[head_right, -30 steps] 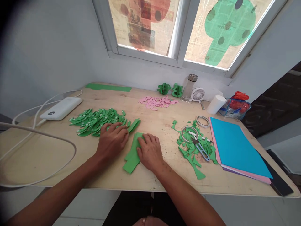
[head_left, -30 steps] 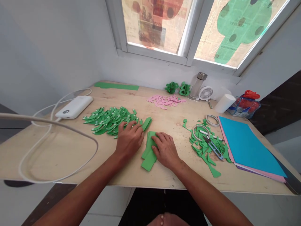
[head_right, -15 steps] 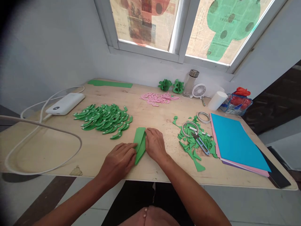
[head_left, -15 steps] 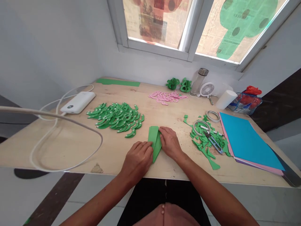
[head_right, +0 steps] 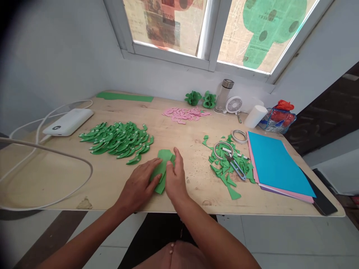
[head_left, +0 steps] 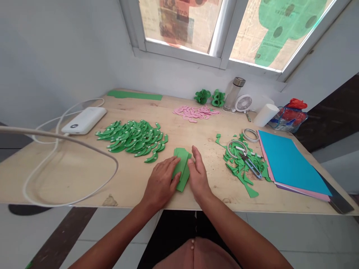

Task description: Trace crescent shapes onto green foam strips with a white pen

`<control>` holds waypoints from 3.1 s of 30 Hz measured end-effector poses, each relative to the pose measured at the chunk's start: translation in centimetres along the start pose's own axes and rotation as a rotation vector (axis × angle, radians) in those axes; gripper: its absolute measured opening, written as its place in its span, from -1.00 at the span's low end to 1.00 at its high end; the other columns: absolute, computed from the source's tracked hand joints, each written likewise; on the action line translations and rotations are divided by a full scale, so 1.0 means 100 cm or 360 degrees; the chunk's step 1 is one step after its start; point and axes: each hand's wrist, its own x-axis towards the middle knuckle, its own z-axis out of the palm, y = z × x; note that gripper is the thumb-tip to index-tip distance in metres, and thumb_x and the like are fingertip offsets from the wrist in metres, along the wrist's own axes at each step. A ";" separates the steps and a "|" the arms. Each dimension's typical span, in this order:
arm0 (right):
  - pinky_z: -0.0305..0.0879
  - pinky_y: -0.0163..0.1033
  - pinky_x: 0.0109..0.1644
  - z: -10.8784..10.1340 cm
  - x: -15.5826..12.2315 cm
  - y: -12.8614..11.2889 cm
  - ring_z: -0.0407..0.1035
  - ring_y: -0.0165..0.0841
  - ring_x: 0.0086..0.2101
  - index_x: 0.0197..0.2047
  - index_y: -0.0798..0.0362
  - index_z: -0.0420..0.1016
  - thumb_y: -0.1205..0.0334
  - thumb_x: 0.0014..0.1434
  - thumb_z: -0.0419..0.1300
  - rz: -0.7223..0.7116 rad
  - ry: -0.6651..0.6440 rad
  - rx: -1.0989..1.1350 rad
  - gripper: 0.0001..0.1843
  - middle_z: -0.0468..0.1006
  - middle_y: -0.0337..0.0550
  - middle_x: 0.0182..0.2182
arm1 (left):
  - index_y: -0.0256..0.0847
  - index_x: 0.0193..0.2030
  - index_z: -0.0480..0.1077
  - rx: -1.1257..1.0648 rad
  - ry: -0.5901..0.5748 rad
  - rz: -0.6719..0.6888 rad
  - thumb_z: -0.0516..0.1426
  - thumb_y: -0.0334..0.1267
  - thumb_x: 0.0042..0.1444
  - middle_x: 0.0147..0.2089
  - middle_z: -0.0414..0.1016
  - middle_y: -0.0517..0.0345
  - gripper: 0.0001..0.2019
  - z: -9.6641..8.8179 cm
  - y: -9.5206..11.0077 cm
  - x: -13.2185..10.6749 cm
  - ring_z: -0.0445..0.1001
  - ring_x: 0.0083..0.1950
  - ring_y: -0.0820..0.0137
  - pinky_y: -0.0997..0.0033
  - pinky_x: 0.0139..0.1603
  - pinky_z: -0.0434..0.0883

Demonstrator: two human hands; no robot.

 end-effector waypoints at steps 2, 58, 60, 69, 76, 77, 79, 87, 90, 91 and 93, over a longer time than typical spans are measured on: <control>-0.08 -0.02 0.48 0.013 0.003 0.000 0.00 -0.28 0.39 0.41 0.00 0.15 0.10 0.29 0.01 0.0003 0.0075 0.0024 -0.37 0.15 -0.12 0.42 | -0.25 0.24 0.30 -0.0038 -0.0027 -0.0008 -0.08 -0.23 0.34 0.21 0.48 -0.15 -0.60 0.002 0.001 -0.001 0.46 0.23 0.12 0.02 0.20 0.43; -0.02 0.04 0.46 -0.002 0.014 0.009 0.11 -0.24 0.36 0.36 -0.02 0.26 -0.21 0.34 -0.01 -0.0038 0.0017 0.0269 -0.34 0.26 -0.06 0.37 | -0.22 0.34 0.25 0.0027 -0.0341 -0.0077 -0.06 -0.19 0.34 0.34 0.37 -0.14 -0.53 0.023 0.007 0.019 0.25 0.40 0.02 -0.23 0.36 0.14; 0.00 0.06 0.45 -0.003 0.016 0.009 0.13 -0.24 0.35 0.36 -0.03 0.25 -0.19 0.35 -0.03 -0.0032 0.0000 0.0281 -0.35 0.27 -0.05 0.36 | -0.24 0.33 0.27 0.0058 -0.0359 -0.0059 -0.04 -0.21 0.33 0.35 0.34 -0.15 -0.53 0.024 0.012 0.018 0.23 0.41 -0.02 -0.28 0.36 0.12; 0.31 0.01 0.25 -0.043 0.038 0.010 0.36 -0.18 0.17 0.24 0.07 0.39 0.27 0.26 0.00 -0.0356 -0.0230 -0.0931 -0.50 0.48 0.04 0.18 | -0.20 0.34 0.26 0.0137 -0.0393 0.0003 0.01 -0.14 0.31 0.38 0.32 -0.11 -0.51 0.018 0.007 0.016 0.24 0.40 0.02 -0.21 0.38 0.12; 0.28 -0.03 0.16 -0.040 0.062 0.001 0.39 -0.16 -0.03 0.12 0.03 0.49 0.43 0.14 0.12 -0.0384 -0.0317 -0.1356 -0.52 0.59 -0.03 -0.10 | -0.25 0.36 0.23 0.0192 -0.0450 0.0013 -0.02 -0.14 0.32 0.40 0.27 -0.14 -0.49 0.018 0.008 0.016 0.22 0.41 -0.01 -0.25 0.38 0.10; 0.28 -0.05 0.14 -0.039 0.064 0.001 0.39 -0.17 -0.05 0.12 0.03 0.49 0.43 0.13 0.13 -0.0367 -0.0319 -0.1385 -0.53 0.59 -0.04 -0.11 | -0.25 0.37 0.23 0.0202 -0.0458 0.0011 -0.02 -0.14 0.33 0.40 0.27 -0.13 -0.49 0.017 0.008 0.016 0.22 0.41 0.00 -0.25 0.39 0.09; 0.28 -0.09 0.12 -0.037 0.067 0.002 0.41 -0.18 -0.07 0.11 0.04 0.49 0.44 0.13 0.15 -0.0329 -0.0320 -0.1422 -0.53 0.59 -0.04 -0.14 | -0.24 0.37 0.22 0.0214 -0.0457 0.0014 -0.04 -0.13 0.34 0.40 0.27 -0.13 -0.49 0.017 0.008 0.016 0.22 0.42 0.01 -0.23 0.39 0.09; 0.31 -0.25 -0.10 -0.052 0.064 -0.009 0.45 -0.32 -0.26 0.11 -0.01 0.48 0.48 0.12 0.14 -0.0265 -0.0472 -0.1357 -0.50 0.60 -0.21 -0.29 | -0.29 0.36 0.24 0.0243 -0.0470 0.0035 -0.11 -0.08 0.38 0.40 0.27 -0.16 -0.49 0.019 0.007 0.016 0.23 0.41 -0.03 -0.29 0.33 0.14; 0.29 -0.29 -0.20 -0.073 0.053 -0.014 0.42 -0.37 -0.35 0.17 -0.01 0.43 0.48 0.12 0.13 -0.0253 -0.0541 -0.1294 -0.46 0.57 -0.27 -0.36 | -0.27 0.35 0.25 0.0262 -0.0420 0.0070 -0.08 -0.10 0.37 0.40 0.28 -0.15 -0.50 0.020 0.006 0.015 0.24 0.40 -0.02 -0.27 0.33 0.15; 0.29 -0.30 -0.23 -0.081 0.049 -0.015 0.40 -0.39 -0.37 0.18 -0.01 0.42 0.47 0.12 0.12 -0.0239 -0.0556 -0.1257 -0.45 0.56 -0.28 -0.36 | -0.26 0.35 0.25 0.0270 -0.0402 0.0083 -0.07 -0.10 0.36 0.40 0.27 -0.15 -0.50 0.020 0.006 0.014 0.24 0.40 -0.02 -0.26 0.33 0.15; 0.29 -0.31 -0.25 -0.095 0.044 -0.014 0.39 -0.40 -0.38 0.17 0.01 0.43 0.45 0.11 0.13 -0.0184 -0.0537 -0.1030 -0.47 0.52 -0.29 -0.38 | -0.25 0.34 0.26 0.0288 -0.0376 0.0107 -0.05 -0.12 0.35 0.41 0.26 -0.15 -0.51 0.020 0.007 0.014 0.24 0.40 -0.02 -0.24 0.33 0.16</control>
